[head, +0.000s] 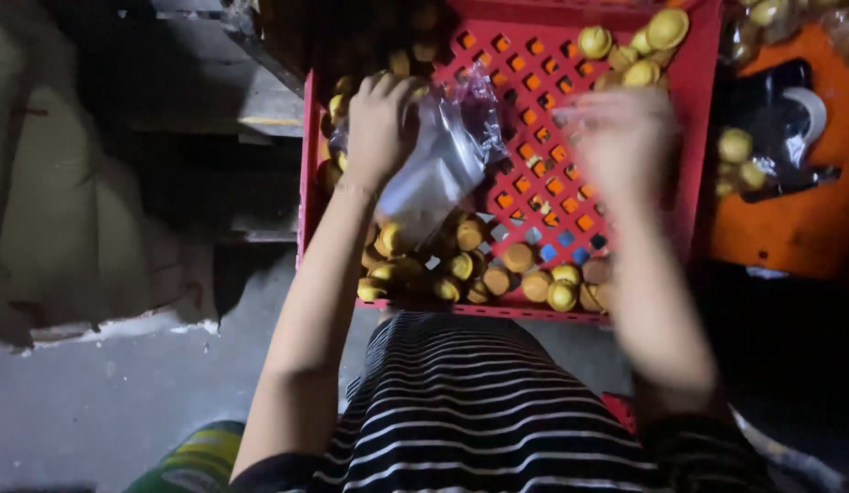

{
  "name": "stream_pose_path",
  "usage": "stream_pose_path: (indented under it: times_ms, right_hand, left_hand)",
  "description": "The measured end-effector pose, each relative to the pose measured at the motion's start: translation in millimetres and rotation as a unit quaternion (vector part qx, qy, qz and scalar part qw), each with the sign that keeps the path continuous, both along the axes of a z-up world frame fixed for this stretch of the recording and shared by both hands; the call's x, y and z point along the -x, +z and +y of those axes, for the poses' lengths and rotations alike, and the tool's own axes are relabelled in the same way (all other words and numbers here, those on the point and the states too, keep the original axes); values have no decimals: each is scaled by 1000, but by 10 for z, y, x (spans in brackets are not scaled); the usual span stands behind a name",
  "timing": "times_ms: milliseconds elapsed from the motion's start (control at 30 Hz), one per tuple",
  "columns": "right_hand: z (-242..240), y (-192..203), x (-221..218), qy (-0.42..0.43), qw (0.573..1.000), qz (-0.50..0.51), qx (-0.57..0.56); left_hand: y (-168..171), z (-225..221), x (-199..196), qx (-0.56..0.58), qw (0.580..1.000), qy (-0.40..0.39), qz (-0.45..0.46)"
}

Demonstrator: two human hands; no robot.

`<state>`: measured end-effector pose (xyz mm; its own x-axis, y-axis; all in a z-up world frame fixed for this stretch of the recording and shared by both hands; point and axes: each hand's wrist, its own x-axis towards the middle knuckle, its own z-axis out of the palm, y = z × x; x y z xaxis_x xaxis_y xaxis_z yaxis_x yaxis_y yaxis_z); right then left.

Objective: Packing small round breads from a red plastic tray into a clear plastic bag.

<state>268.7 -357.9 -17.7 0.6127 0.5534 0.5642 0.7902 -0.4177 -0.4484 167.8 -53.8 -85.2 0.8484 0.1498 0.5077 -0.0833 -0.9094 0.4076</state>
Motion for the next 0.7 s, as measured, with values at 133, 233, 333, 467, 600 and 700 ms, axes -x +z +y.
stream_pose_path:
  times_ms: [133,233,333,467,600,700]
  right_hand:
    - [1231,-1207,-124,-64,992,102,43]
    - [1384,-1715,-244,-103,987,-1,122]
    - [1116,-953,257,30,999,-35,0]
    - [741,-179,990,-66,966,198,-153]
    - [654,-14,1538,-65,921,315,-218]
    - [487,-82,1808,113,776,555,-278]
  left_hand:
    - [-361,48,-368,-18,996,-89,-6]
    - [-422,61,-406,55,978,-199,32]
    - [13,85,-179,26,960,-220,168]
    - [872,-166,399,239,920,-309,34]
    - [457,-469,859,199,947,-247,-45]
    - [756,-452,1096,252,933,-255,30]
